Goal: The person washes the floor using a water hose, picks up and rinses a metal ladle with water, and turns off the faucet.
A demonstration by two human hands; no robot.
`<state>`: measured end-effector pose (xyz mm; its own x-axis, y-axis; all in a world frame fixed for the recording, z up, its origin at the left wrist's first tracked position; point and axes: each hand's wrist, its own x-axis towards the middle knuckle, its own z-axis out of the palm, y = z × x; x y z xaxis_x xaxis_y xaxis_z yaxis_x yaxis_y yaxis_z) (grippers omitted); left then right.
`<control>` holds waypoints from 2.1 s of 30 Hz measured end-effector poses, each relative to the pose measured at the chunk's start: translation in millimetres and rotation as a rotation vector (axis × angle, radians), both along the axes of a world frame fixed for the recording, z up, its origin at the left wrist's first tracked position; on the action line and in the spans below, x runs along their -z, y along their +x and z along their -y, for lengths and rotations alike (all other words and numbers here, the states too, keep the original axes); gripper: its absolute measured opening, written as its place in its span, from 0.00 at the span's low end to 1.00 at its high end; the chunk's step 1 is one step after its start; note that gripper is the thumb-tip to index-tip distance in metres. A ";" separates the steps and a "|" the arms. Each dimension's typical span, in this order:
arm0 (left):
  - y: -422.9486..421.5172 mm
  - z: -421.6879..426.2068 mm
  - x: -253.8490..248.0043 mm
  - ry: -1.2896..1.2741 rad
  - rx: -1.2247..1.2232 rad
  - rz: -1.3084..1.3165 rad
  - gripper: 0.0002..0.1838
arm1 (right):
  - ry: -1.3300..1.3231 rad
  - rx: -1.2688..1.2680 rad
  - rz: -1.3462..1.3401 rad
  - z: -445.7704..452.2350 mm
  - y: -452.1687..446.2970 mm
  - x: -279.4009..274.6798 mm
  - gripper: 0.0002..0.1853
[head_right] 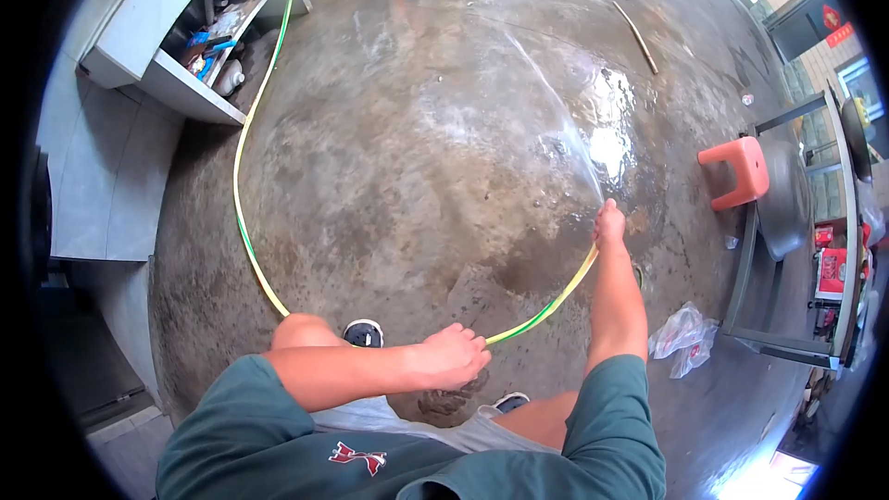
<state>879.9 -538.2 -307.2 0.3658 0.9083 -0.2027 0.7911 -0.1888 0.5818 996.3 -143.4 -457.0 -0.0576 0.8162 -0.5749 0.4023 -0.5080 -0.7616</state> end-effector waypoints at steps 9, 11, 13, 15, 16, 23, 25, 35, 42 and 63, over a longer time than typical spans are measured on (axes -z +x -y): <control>1.3 4.6 -4.5 0.006 0.021 0.008 0.09 | -0.026 -0.167 0.130 28.7 -39.7 3.3 0.21; 3.6 7.1 -6.2 -0.004 0.030 0.015 0.09 | -0.054 -0.203 0.157 38.5 -54.8 2.9 0.21; 6.6 9.5 -4.8 -0.009 0.029 0.025 0.09 | -0.054 -0.242 0.153 40.1 -64.0 12.4 0.21; 10.4 12.5 -6.2 -0.006 0.060 0.000 0.10 | -0.035 -0.273 0.145 41.2 -69.9 14.7 0.22; 10.6 13.4 -6.3 -0.007 0.067 -0.017 0.10 | -0.016 -0.289 0.137 42.4 -72.6 15.2 0.22; 17.8 15.5 7.2 0.058 0.058 -0.048 0.11 | -0.031 -0.409 0.110 57.0 -126.3 -8.9 0.22; 15.3 14.6 2.7 0.050 0.074 -0.055 0.11 | -0.054 -0.415 0.084 58.1 -138.7 -16.6 0.20; 21.8 16.7 6.6 0.085 0.055 -0.082 0.10 | 0.023 -0.637 0.078 105.1 -208.5 -30.5 0.17; 25.4 18.3 8.2 0.043 0.049 -0.059 0.09 | 0.128 -0.737 0.090 131.7 -255.9 -41.8 0.15; 21.6 13.1 1.6 -0.030 0.108 -0.031 0.09 | 0.115 -0.379 0.101 68.2 -196.1 -54.7 0.18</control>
<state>901.5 -551.3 -308.7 0.4547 0.8572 -0.2419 0.7848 -0.2572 0.5638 800.2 -211.6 -402.3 -0.3147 0.8071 -0.4996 0.6202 -0.2236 -0.7519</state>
